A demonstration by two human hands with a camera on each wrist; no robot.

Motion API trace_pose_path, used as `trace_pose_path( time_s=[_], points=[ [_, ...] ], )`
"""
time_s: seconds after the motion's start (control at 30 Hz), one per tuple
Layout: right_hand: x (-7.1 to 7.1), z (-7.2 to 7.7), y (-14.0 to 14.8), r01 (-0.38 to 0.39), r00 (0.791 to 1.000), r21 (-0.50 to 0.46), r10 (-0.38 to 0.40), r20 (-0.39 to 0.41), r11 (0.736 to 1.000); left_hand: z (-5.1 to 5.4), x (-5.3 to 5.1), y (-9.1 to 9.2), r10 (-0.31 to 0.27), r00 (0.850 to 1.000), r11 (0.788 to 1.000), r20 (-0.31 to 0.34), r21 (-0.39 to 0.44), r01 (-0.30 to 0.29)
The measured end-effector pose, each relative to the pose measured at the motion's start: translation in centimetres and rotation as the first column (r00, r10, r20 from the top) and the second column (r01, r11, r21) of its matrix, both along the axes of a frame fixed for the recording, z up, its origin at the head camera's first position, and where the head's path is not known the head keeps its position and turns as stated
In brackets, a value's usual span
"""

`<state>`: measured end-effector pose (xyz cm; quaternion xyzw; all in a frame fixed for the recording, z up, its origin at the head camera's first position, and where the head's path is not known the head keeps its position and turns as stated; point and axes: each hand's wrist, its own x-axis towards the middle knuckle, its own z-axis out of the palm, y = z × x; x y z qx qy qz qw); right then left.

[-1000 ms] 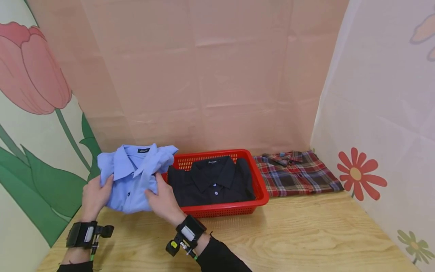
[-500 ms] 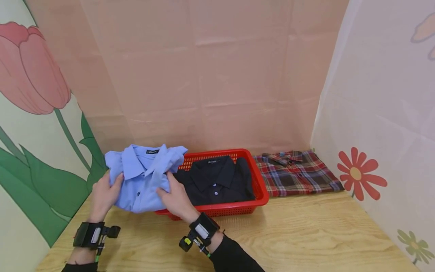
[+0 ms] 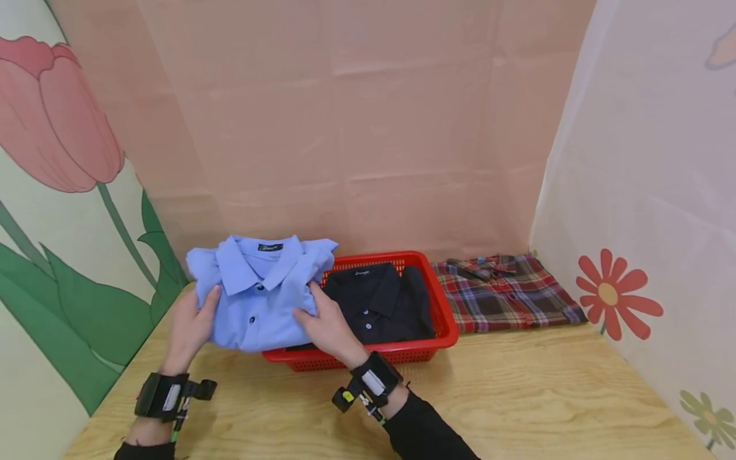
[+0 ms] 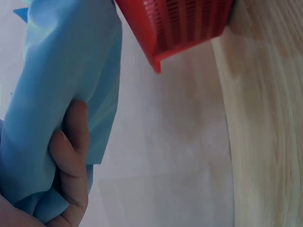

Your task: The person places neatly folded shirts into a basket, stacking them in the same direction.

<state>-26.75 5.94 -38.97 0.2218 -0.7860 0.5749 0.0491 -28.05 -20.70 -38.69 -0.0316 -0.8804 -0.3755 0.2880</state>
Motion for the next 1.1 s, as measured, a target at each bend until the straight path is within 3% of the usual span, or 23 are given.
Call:
trace_pose_path(
  time_s=[0.3,0.67,0.8,0.97,1.1],
  points=[
    [-0.8,-0.2,2.6,0.015,0.999,-0.027,-0.014,0.045,1.000,-0.3,0.0,1.7,-0.066,0.997,0.998,-0.047,0.017,0.067],
    [-1.4,-0.6,5.6,0.040,0.992,0.006,-0.040,0.119,0.999,-1.1,0.0,3.9,-0.162,0.986,0.983,-0.044,0.083,0.165],
    [-1.4,-0.7,6.8,0.055,0.988,0.063,-0.063,0.139,0.997,-1.3,0.1,4.7,-0.215,0.976,0.967,-0.023,0.134,0.216],
    [-1.3,-0.7,8.3,0.073,0.983,0.113,-0.091,0.158,0.991,-1.9,-0.1,5.8,-0.276,0.960,0.946,-0.046,0.165,0.280],
    [-1.1,-0.9,9.4,0.090,0.984,0.159,-0.112,0.138,0.983,-2.2,0.0,6.3,-0.346,0.938,0.920,-0.020,0.188,0.343]
  ],
)
